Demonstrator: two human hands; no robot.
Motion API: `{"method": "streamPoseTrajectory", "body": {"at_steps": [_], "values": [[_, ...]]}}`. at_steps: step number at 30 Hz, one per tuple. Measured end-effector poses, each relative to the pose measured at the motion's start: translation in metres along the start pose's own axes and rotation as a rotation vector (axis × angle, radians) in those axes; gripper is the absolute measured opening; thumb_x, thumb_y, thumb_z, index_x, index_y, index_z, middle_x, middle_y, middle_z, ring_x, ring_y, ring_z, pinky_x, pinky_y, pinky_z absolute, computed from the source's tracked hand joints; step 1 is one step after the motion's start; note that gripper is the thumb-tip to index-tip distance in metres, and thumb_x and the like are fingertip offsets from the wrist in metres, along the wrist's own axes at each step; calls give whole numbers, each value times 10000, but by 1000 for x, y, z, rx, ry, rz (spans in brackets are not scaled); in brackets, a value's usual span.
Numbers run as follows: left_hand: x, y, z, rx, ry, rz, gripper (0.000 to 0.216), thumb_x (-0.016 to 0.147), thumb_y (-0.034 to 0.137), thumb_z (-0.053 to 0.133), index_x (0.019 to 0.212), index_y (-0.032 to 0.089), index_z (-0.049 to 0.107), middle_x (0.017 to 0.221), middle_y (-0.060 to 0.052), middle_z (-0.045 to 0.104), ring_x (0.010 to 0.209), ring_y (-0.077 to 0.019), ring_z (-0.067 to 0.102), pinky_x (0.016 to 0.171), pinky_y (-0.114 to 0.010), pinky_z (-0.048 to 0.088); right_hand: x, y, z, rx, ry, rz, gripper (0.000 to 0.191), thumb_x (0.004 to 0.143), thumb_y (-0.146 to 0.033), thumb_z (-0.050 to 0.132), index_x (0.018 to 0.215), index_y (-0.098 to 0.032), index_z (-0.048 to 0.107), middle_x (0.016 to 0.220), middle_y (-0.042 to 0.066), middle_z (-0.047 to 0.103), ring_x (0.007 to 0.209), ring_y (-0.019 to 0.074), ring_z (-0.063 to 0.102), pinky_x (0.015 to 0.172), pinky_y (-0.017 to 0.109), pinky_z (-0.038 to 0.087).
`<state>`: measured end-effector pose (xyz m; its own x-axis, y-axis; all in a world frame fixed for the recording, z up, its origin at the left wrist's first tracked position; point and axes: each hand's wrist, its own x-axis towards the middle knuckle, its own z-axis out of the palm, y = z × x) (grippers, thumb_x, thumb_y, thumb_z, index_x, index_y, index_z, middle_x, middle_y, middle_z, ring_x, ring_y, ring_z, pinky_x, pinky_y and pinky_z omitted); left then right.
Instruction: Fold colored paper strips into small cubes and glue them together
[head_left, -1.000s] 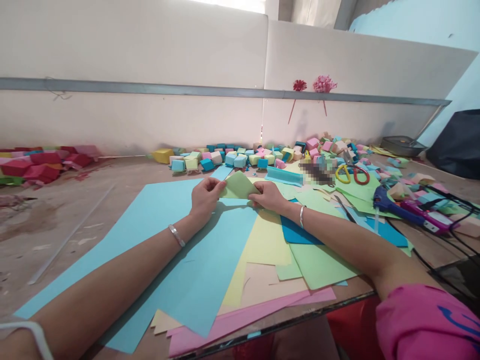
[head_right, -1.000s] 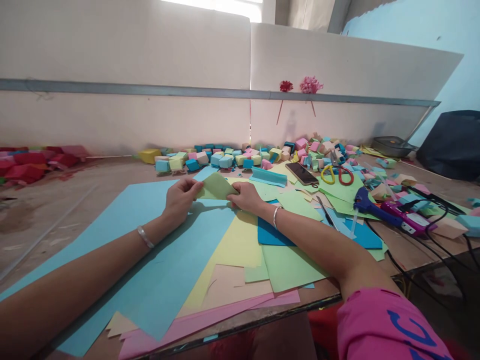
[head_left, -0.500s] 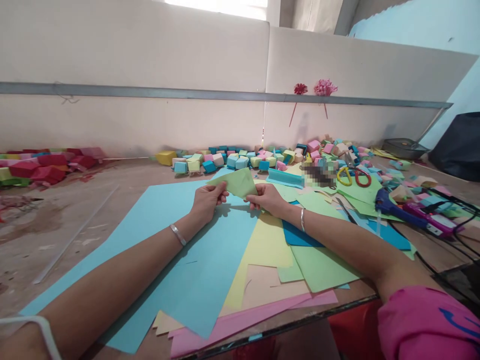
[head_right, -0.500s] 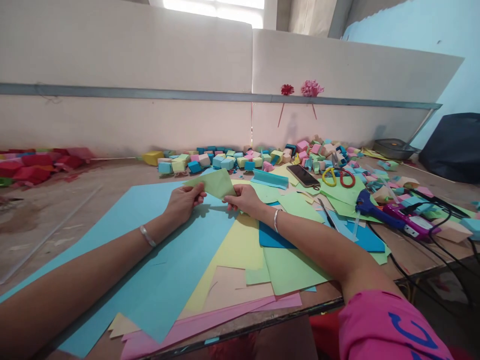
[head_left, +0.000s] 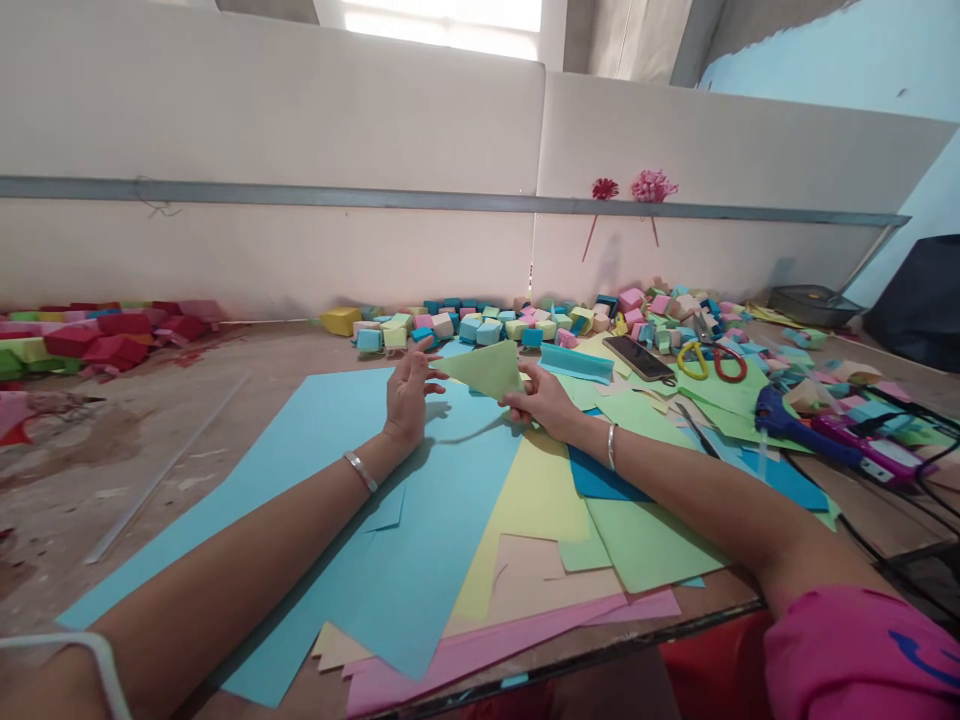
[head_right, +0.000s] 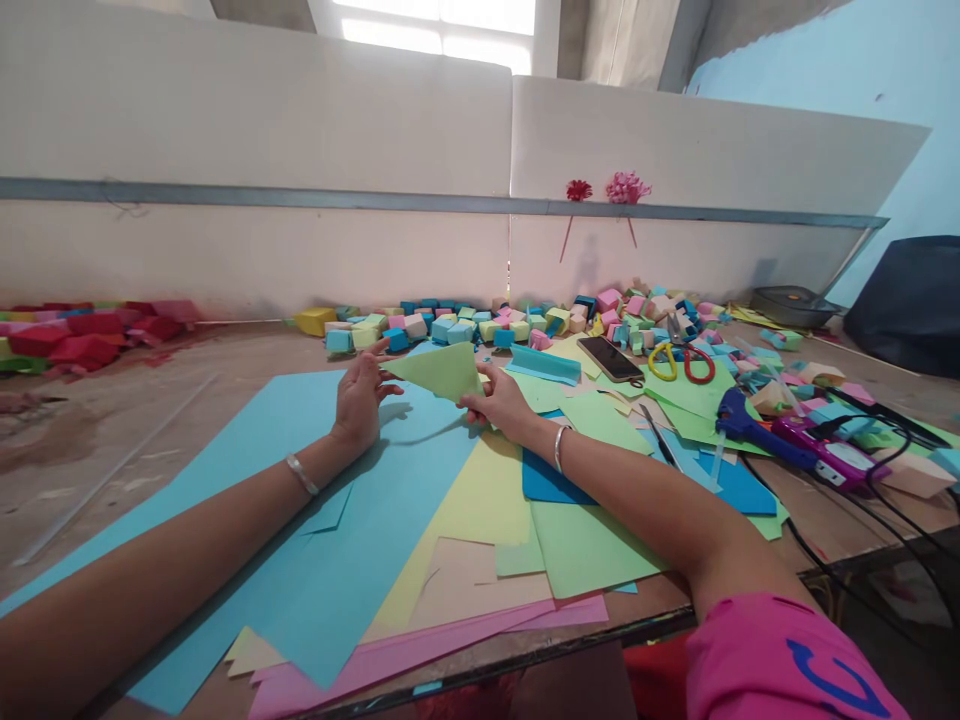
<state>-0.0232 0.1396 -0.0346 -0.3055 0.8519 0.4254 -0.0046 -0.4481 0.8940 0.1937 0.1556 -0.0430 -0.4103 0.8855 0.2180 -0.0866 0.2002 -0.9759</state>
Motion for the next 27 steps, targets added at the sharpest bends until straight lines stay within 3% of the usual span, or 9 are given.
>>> {"method": "streamPoseTrajectory", "body": {"at_steps": [3,6,12,18,23,27], "values": [[-6,3,2,17,-70,85,498,848,603,526,1157,234,654,1113,-66,619,863,-141,600,641,-232,547,-1,-1,0,13,-5,-6,847,674,-231,690,1441,-213,331,678,-35,690,454,91,556,385,168,388],[-9,3,3,28,-113,124,477,852,571,538,1164,235,667,1133,-72,605,919,-172,590,656,-258,561,-2,-2,0,21,-28,-5,942,685,-223,685,1509,-245,230,663,-43,692,439,87,539,379,162,366],[-7,0,4,-18,-121,73,490,857,383,536,1329,248,544,1052,-61,591,821,-162,614,643,-304,588,-4,-6,-1,43,-84,-19,885,731,-247,666,1513,-257,252,663,-38,686,435,78,526,381,159,350],[-2,-9,1,-23,-142,10,591,669,114,525,1249,198,605,1031,-63,636,900,-188,623,703,-293,577,-5,-6,-1,111,-133,-8,793,762,-303,690,1471,-209,349,642,-47,641,429,62,521,414,168,385],[-2,-9,1,33,-252,11,683,648,112,591,1323,210,554,1109,-62,632,917,-193,614,706,-292,576,-3,-3,-1,138,-105,1,778,780,-374,695,1458,-191,360,617,-53,597,442,72,540,393,159,355],[-6,-1,2,115,-351,52,702,740,253,678,1409,228,465,1219,-80,607,989,-215,610,774,-317,573,-3,-3,-2,162,-118,14,803,779,-378,707,1474,-224,337,635,-50,599,451,72,538,388,156,324]]}}
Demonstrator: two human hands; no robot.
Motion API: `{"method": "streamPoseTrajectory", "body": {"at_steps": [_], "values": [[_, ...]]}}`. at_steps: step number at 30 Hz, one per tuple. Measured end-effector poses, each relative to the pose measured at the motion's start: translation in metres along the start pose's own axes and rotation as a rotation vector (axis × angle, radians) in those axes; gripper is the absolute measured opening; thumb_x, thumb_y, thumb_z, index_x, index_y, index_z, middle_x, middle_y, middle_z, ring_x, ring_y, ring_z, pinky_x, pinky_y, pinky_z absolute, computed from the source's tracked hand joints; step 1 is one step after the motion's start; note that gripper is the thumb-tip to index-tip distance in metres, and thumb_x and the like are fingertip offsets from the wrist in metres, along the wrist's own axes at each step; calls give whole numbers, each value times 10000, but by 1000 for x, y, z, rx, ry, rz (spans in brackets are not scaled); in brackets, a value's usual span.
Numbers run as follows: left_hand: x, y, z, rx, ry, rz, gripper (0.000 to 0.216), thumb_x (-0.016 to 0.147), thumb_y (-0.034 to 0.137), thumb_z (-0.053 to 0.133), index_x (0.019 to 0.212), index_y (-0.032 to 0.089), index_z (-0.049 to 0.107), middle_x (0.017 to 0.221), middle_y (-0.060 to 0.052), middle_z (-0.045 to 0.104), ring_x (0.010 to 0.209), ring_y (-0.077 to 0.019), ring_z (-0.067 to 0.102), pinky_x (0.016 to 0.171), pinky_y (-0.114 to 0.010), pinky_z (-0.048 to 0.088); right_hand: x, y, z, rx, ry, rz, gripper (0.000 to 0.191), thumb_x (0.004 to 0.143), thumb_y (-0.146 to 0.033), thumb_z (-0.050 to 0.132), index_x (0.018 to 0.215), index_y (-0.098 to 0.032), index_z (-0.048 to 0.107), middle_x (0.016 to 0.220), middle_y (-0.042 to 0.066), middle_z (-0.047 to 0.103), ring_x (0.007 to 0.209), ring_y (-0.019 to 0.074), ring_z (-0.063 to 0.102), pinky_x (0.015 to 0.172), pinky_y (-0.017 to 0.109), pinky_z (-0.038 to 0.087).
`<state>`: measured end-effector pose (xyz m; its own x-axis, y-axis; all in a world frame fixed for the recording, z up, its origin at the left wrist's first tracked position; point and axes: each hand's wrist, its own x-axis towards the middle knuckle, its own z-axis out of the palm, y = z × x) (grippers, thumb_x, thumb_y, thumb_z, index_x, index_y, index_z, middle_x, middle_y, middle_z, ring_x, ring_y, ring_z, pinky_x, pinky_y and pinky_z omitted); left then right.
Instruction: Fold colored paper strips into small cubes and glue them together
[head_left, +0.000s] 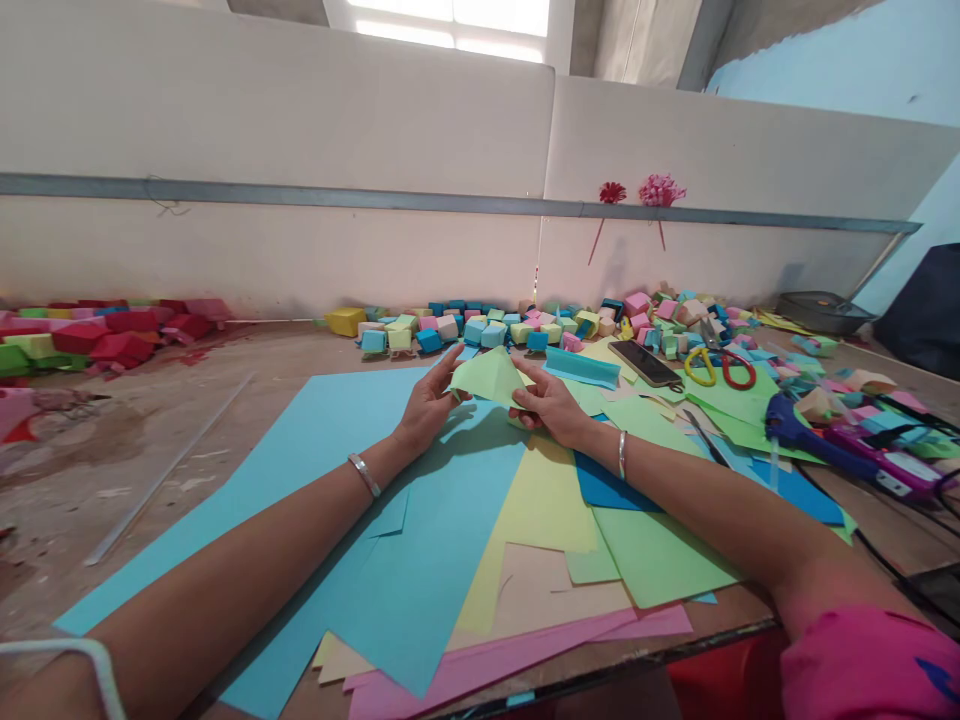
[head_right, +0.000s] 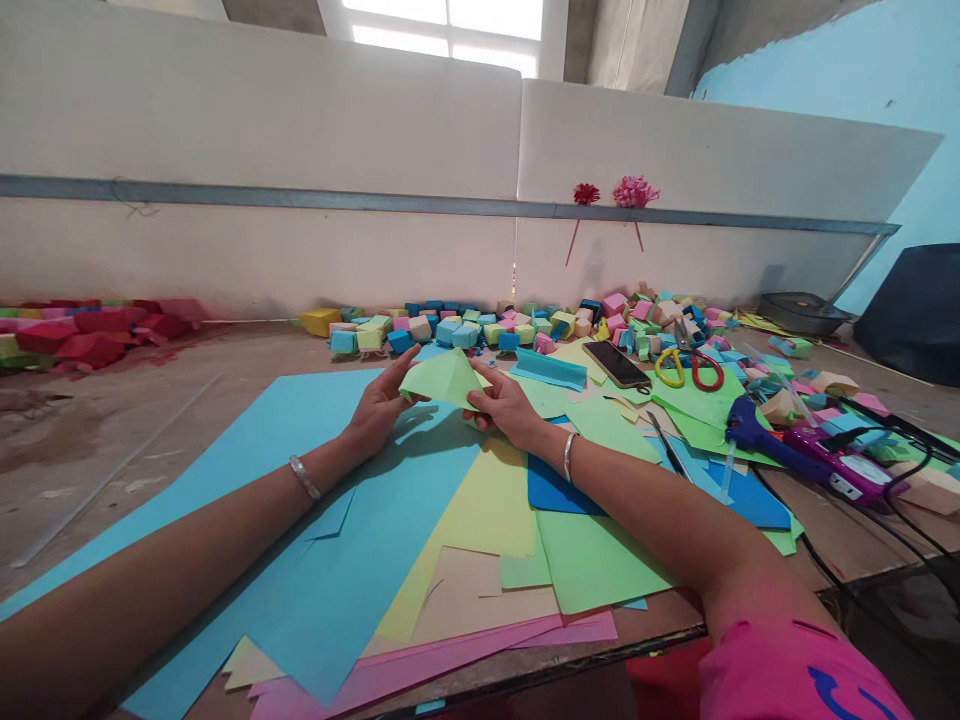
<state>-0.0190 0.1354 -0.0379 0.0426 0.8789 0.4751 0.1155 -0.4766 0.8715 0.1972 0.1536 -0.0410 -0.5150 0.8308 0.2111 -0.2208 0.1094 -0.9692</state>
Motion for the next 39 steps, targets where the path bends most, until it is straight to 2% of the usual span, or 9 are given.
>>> {"method": "streamPoseTrajectory", "body": {"at_steps": [4,7,13,17,22,26,30,35,39], "values": [[-4,9,1,120,-56,66,663,746,366,733,1361,224,530,1298,-105,579,1160,-279,544,844,-321,553,0,1,-1,5,-37,21,759,758,-373,728,1436,-253,409,640,-51,588,473,77,541,403,165,318],[-5,11,1,202,-83,109,640,754,426,726,1339,234,553,1299,-114,580,1158,-286,550,827,-323,554,1,3,-1,-34,-36,21,658,748,-406,725,1343,-233,504,664,-37,590,504,96,554,420,186,333],[-4,9,1,301,-120,169,667,708,454,756,1310,226,579,1276,-123,577,1173,-285,549,856,-344,542,5,7,-1,-112,85,-44,312,685,-442,741,814,-184,621,731,-13,598,625,113,532,554,242,411],[-3,12,2,332,-134,184,671,621,426,816,1237,229,635,1281,-110,589,1182,-279,542,901,-354,515,8,7,-3,-177,208,-139,251,631,-375,769,668,-184,611,827,4,611,769,137,519,662,256,411],[-4,12,4,318,-50,127,319,618,425,803,842,203,755,1057,-72,686,1023,-252,600,909,-354,484,9,9,-5,-166,296,-160,254,679,-416,711,741,-191,611,710,-19,576,655,125,480,599,255,383],[-6,7,5,243,27,-11,297,714,452,700,641,164,711,714,-39,667,704,-189,600,623,-280,477,11,11,-5,-137,386,-199,255,727,-428,677,791,-205,569,738,-26,573,646,114,482,582,240,378],[-6,4,4,138,52,-160,325,675,448,707,590,135,684,513,-7,579,506,-143,517,464,-244,376,10,11,-5,-102,363,-183,294,698,-439,717,808,-208,574,776,-13,614,687,127,541,611,244,426],[-5,4,4,42,71,-259,272,611,386,752,551,133,671,488,-3,577,468,-126,500,429,-231,342,9,8,-6,-22,215,-73,413,600,-444,798,877,-202,612,780,9,678,718,173,636,635,287,501],[-4,4,4,-31,78,-296,245,592,357,776,569,130,687,519,-3,606,489,-119,517,455,-228,372,10,9,-8,39,235,-43,402,579,-380,809,882,-204,611,752,-3,689,665,167,644,611,290,512]]}}
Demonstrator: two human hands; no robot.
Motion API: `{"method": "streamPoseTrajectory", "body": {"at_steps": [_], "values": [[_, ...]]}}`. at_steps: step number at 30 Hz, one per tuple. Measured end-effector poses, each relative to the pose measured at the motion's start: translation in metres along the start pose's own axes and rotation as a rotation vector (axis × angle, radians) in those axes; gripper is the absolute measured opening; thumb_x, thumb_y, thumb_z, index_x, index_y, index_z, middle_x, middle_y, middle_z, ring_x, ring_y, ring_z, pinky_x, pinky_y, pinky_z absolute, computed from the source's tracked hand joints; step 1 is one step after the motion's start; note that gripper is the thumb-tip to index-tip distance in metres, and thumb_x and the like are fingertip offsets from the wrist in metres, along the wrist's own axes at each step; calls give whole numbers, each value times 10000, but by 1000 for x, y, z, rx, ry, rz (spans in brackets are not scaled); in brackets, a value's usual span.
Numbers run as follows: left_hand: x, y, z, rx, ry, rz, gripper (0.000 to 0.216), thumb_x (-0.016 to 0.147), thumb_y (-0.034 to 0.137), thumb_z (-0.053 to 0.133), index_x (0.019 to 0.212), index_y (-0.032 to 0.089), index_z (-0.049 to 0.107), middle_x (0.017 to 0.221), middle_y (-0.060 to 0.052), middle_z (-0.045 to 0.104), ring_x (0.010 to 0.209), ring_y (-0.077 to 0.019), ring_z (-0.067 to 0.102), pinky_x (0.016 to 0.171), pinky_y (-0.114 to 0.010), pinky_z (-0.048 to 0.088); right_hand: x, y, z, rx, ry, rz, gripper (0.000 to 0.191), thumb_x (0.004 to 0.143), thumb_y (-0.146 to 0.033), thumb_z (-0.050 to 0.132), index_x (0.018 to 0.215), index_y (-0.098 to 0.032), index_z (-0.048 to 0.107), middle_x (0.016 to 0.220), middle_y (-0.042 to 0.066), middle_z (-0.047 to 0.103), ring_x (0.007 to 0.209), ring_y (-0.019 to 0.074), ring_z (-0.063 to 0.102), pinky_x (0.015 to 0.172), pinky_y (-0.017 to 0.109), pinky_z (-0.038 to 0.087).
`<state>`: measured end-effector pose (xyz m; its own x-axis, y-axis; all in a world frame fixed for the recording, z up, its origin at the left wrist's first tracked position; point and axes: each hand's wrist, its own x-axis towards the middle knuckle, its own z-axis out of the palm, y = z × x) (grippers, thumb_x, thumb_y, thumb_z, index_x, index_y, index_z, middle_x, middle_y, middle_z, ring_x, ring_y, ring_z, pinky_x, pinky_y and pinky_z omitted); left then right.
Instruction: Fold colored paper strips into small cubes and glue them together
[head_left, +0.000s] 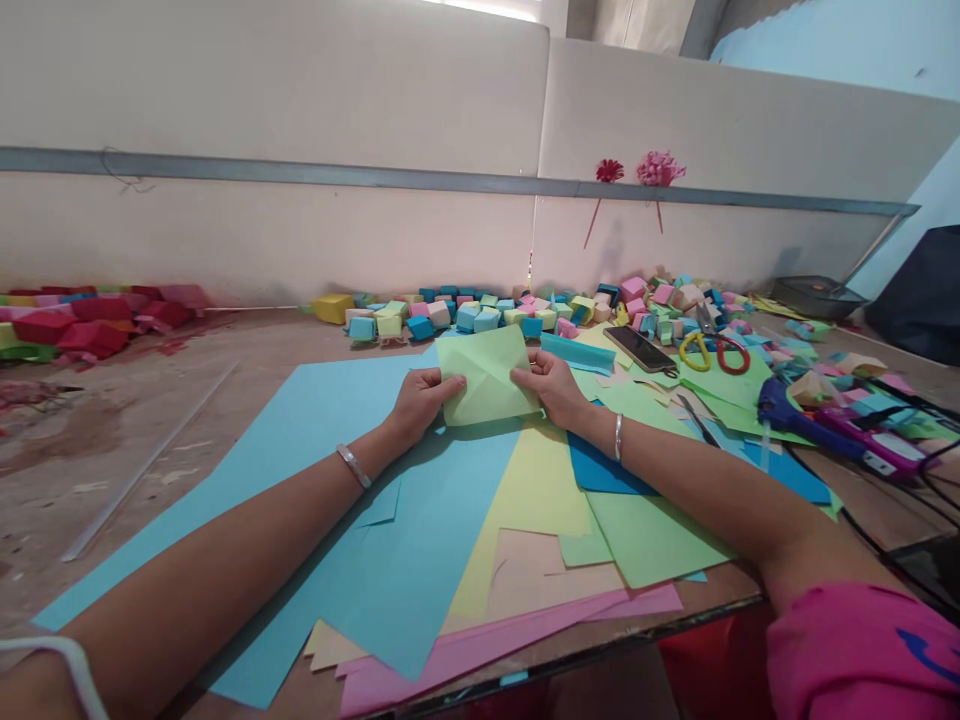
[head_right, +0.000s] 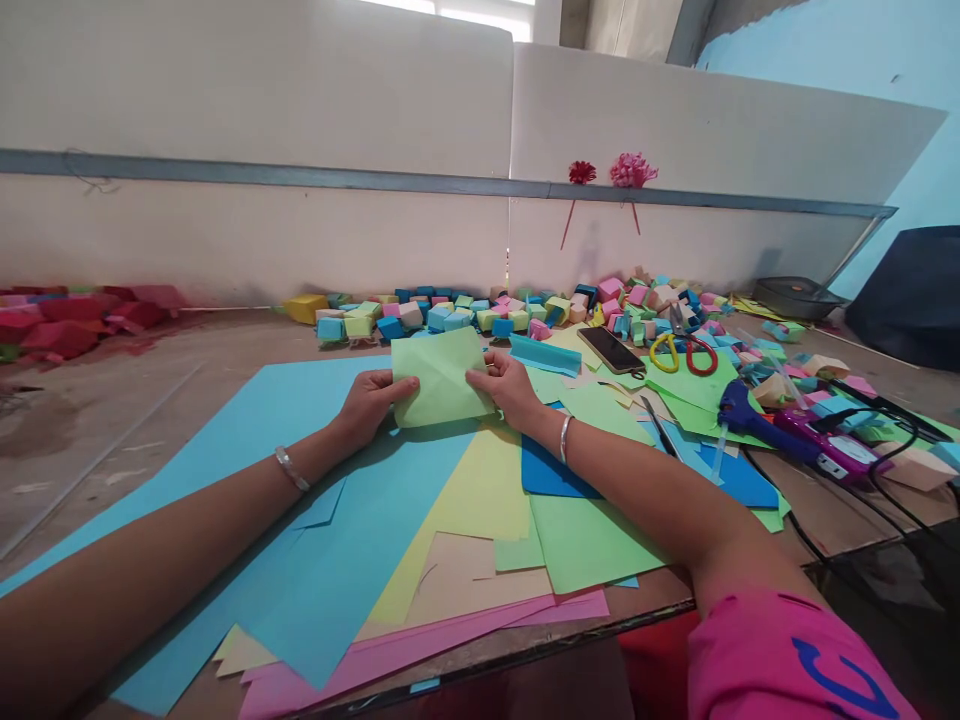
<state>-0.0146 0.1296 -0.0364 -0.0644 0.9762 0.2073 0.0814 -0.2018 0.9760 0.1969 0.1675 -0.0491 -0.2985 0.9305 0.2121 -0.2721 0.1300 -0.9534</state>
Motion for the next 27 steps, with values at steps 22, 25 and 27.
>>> {"method": "streamPoseTrajectory", "body": {"at_steps": [22,25,27], "values": [[4,8,-2,-338,-69,-206,188,612,302,645,689,142,709,612,-60,623,493,-153,562,352,-229,376,6,0,-7,-62,45,33,240,598,-219,509,749,-188,693,554,-11,504,475,109,421,392,211,338],[3,7,0,-319,-48,-204,219,594,271,737,772,149,695,668,-32,629,499,-127,574,364,-202,378,6,3,-8,-174,28,-42,335,628,-210,469,837,-177,730,625,15,562,512,112,440,434,220,375],[3,6,1,-311,-10,-186,266,544,197,780,784,153,676,693,-8,624,500,-97,558,375,-184,374,6,4,-8,-265,6,-118,421,628,-179,454,931,-187,746,725,30,613,576,125,475,492,236,421]]}}
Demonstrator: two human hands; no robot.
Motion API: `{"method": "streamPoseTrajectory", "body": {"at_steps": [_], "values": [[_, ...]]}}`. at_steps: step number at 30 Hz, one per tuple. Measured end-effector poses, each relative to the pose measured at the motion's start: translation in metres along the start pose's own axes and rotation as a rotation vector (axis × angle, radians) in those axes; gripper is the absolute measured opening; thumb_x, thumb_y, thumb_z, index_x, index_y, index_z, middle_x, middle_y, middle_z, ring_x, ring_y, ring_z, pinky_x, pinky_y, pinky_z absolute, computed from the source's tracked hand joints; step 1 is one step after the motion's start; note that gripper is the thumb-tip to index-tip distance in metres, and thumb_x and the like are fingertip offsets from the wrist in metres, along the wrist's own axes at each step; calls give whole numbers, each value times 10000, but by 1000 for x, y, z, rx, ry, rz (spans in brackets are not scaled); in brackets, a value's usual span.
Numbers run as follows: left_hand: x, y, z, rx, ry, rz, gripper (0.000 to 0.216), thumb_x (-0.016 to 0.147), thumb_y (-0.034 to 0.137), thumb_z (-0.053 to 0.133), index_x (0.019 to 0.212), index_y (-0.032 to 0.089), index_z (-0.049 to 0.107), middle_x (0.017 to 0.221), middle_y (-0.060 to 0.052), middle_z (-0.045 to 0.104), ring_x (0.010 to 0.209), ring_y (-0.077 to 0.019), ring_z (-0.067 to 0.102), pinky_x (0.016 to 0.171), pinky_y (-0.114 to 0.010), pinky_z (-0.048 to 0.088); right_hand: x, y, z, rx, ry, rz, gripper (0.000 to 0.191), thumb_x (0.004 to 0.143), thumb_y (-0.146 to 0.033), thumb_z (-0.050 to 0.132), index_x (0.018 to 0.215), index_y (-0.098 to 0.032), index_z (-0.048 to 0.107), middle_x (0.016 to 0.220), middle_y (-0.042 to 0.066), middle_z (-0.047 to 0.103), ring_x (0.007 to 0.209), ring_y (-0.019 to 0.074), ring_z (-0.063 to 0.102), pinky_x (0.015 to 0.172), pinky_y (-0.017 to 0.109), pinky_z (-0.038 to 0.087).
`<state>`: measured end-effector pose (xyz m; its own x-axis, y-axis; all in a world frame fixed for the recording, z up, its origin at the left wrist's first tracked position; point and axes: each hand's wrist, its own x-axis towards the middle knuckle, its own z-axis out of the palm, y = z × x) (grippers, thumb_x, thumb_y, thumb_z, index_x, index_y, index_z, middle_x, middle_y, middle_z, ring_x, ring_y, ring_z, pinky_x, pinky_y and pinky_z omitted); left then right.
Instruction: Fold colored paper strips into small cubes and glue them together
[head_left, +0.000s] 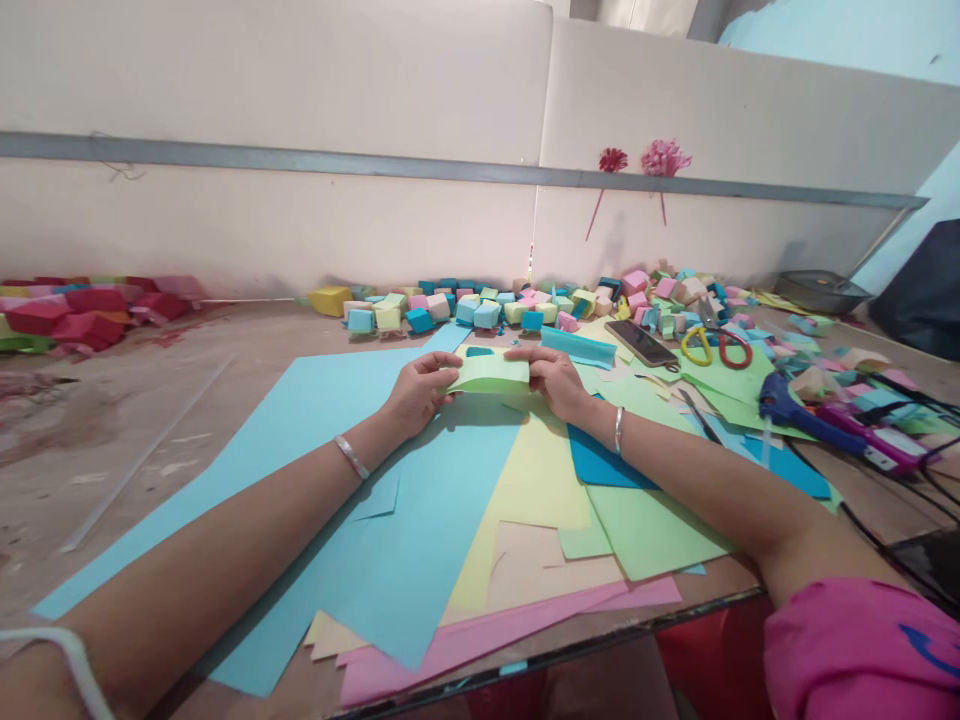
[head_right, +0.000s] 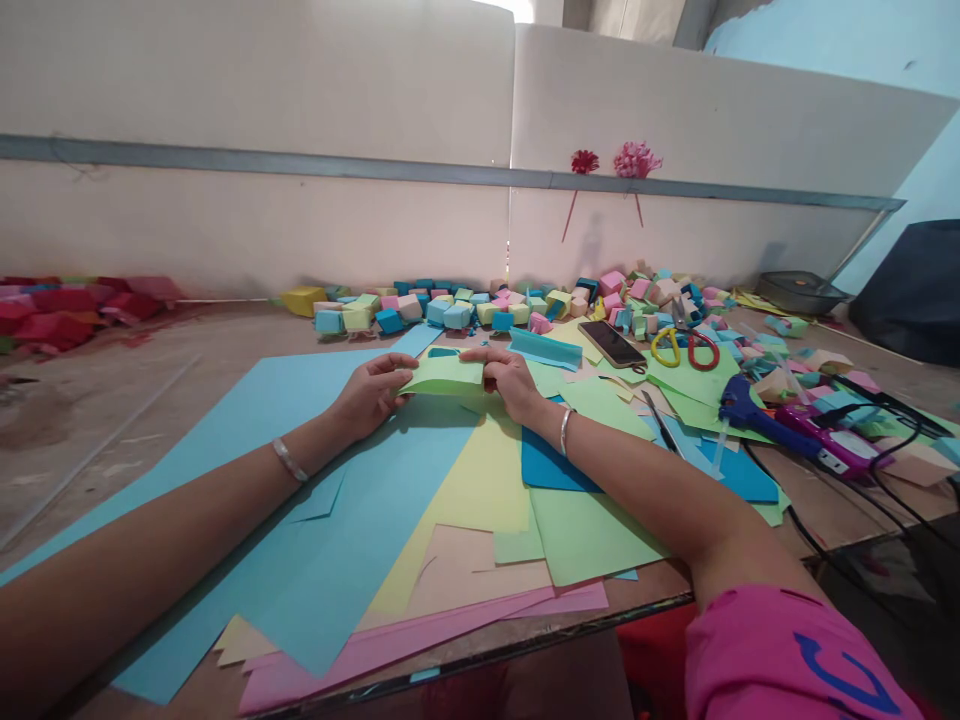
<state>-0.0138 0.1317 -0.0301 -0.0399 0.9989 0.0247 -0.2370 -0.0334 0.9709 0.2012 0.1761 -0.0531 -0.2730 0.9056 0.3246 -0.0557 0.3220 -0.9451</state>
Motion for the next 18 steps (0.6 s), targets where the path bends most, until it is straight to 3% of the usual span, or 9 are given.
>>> {"method": "streamPoseTrajectory", "body": {"at_steps": [4,7,11,15,18], "values": [[3,-1,0,10,65,30,279,514,165,780,764,149,658,674,8,604,512,-77,551,399,-175,378,-2,-3,0,-180,-2,-198,533,631,-112,490,1088,-251,727,1068,56,614,944,209,546,738,318,504],[3,0,0,42,80,31,272,514,168,770,763,152,661,680,-1,609,524,-94,571,414,-189,394,-5,-9,1,-341,47,-383,398,721,-132,599,1064,-285,733,1227,71,532,1143,255,476,908,399,470],[2,-2,0,127,83,57,255,543,214,772,777,147,699,729,-42,638,591,-145,601,454,-232,433,-8,-15,1,-560,152,-639,119,847,-267,644,881,-270,758,1158,80,578,1056,239,527,914,414,469],[-2,0,0,231,137,202,222,671,363,741,814,192,753,1027,-73,648,993,-246,593,676,-286,515,-6,-11,0,-536,149,-630,123,878,-261,618,874,-240,739,979,68,650,979,209,588,902,371,482],[-5,6,1,272,187,320,204,712,404,728,838,248,768,1226,-19,562,1311,-254,361,894,-239,464,-2,-4,-2,-517,146,-583,116,879,-235,610,892,-221,724,904,62,669,892,198,622,830,350,508]]}}
